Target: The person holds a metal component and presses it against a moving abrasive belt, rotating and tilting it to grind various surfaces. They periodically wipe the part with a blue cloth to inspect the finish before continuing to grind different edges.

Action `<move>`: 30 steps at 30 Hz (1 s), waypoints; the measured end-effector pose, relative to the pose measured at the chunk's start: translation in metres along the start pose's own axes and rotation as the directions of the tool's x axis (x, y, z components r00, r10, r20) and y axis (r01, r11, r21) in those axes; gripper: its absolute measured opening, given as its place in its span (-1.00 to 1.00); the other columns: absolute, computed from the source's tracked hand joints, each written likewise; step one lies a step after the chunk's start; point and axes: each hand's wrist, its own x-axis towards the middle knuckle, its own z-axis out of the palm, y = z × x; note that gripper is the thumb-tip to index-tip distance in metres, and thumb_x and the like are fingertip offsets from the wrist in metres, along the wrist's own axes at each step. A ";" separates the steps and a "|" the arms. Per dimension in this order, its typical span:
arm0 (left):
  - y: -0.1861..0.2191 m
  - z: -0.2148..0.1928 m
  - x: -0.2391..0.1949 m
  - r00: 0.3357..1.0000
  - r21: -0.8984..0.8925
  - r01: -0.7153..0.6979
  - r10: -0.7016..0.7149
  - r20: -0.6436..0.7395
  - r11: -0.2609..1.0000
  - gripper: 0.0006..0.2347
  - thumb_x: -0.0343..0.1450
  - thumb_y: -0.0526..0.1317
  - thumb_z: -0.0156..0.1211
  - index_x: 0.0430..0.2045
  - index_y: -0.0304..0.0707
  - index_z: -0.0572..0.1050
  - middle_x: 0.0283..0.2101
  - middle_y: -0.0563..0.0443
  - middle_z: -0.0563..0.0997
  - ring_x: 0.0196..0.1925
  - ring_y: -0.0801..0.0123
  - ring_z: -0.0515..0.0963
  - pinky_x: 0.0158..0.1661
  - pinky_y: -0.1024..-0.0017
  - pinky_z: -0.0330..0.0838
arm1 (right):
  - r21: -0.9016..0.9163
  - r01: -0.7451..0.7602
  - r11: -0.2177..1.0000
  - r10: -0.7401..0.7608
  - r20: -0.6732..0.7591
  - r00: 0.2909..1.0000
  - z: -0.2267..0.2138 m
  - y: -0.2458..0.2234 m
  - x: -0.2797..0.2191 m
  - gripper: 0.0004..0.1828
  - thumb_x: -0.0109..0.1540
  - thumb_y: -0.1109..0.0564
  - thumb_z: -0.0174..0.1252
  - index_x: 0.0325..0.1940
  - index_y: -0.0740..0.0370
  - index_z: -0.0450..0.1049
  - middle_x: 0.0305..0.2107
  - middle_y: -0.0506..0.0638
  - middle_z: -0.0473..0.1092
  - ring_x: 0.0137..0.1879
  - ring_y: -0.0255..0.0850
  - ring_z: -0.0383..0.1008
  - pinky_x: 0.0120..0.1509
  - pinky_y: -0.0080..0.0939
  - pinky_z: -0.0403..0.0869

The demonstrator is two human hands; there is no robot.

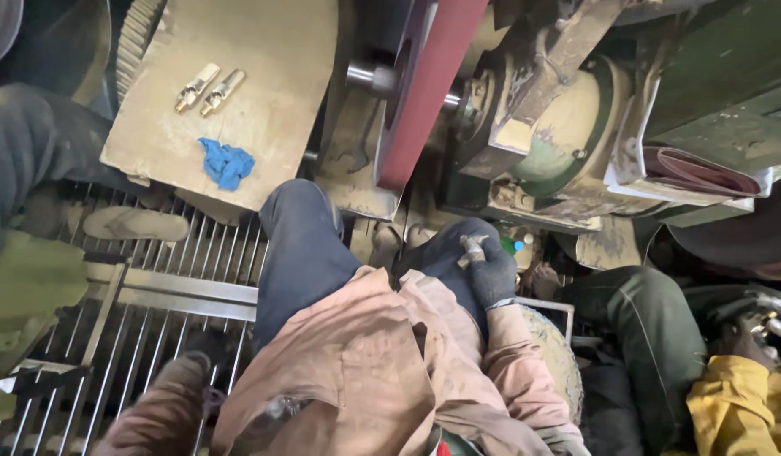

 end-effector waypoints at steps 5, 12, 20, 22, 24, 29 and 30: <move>0.046 -0.004 0.041 0.921 0.452 -0.376 0.379 0.089 0.809 -0.75 0.41 -0.10 0.17 -0.11 -0.17 0.57 -0.16 -0.28 0.65 -0.09 -0.15 0.64 -0.02 0.03 0.52 | 0.058 -0.058 0.997 0.057 0.022 0.998 -0.003 -0.005 0.001 -0.77 0.29 0.02 0.25 -0.14 0.23 0.63 -0.48 0.06 0.59 -0.36 -0.23 0.55 -0.22 -0.22 0.47; 0.183 0.013 0.106 0.403 0.510 -0.789 0.915 0.008 0.343 -0.60 0.28 -0.08 0.53 -0.16 -0.35 0.55 -0.16 -0.33 0.61 -0.06 -0.25 0.57 -0.02 0.00 0.47 | 0.087 -0.062 0.994 0.059 0.042 0.997 0.003 -0.004 0.004 -0.79 0.30 0.06 0.26 -0.16 0.26 0.63 -0.44 0.02 0.58 -0.32 -0.31 0.51 -0.18 -0.26 0.45; 0.203 0.049 0.161 0.612 0.637 -0.612 0.791 0.005 0.469 -0.66 0.24 -0.15 0.50 -0.17 -0.24 0.60 -0.11 -0.27 0.63 -0.10 -0.17 0.63 -0.09 0.08 0.52 | 0.125 -0.055 0.991 0.051 0.032 0.998 0.003 -0.009 0.003 -0.82 0.32 0.12 0.25 -0.15 0.30 0.63 -0.43 0.01 0.58 -0.33 -0.37 0.50 -0.20 -0.31 0.44; 0.198 0.051 0.173 0.567 0.545 -0.671 0.822 -0.061 0.503 -0.77 0.40 -0.14 0.43 -0.12 -0.16 0.62 -0.07 -0.24 0.65 -0.03 -0.12 0.66 0.02 0.13 0.54 | 0.147 -0.099 0.984 0.094 0.039 0.995 0.003 -0.009 0.003 -0.82 0.33 0.13 0.23 -0.12 0.29 0.64 -0.45 0.02 0.57 -0.34 -0.38 0.48 -0.20 -0.32 0.43; 0.198 0.045 0.171 0.713 0.522 -0.526 0.682 -0.160 0.672 -0.73 0.29 -0.29 0.44 -0.15 -0.27 0.63 -0.15 -0.33 0.67 -0.10 -0.16 0.66 -0.04 0.11 0.55 | 0.107 -0.049 0.993 0.046 0.034 0.998 0.003 -0.008 0.004 -0.81 0.32 0.13 0.22 -0.11 0.30 0.63 -0.44 0.00 0.58 -0.35 -0.37 0.53 -0.23 -0.34 0.45; 0.189 0.024 0.107 0.925 -0.504 -0.341 0.379 -0.029 0.794 -0.70 0.28 -0.54 0.22 -0.10 -0.52 0.50 -0.15 -0.24 0.65 -0.17 0.13 0.71 -0.16 0.22 0.70 | 0.190 -0.044 0.981 0.037 0.043 0.998 0.003 -0.006 0.004 -0.81 0.32 0.14 0.20 -0.12 0.33 0.62 -0.43 0.02 0.58 -0.36 -0.33 0.52 -0.22 -0.33 0.46; 0.183 0.020 0.087 0.918 -0.646 -0.309 0.398 -0.009 0.698 -0.70 0.31 -0.60 0.15 -0.07 -0.58 0.49 -0.14 -0.27 0.65 -0.16 0.13 0.69 -0.13 0.23 0.69 | 0.167 -0.040 0.985 0.034 0.042 0.999 0.001 -0.006 0.003 -0.81 0.33 0.15 0.19 -0.12 0.32 0.62 -0.43 0.02 0.58 -0.35 -0.33 0.54 -0.22 -0.33 0.47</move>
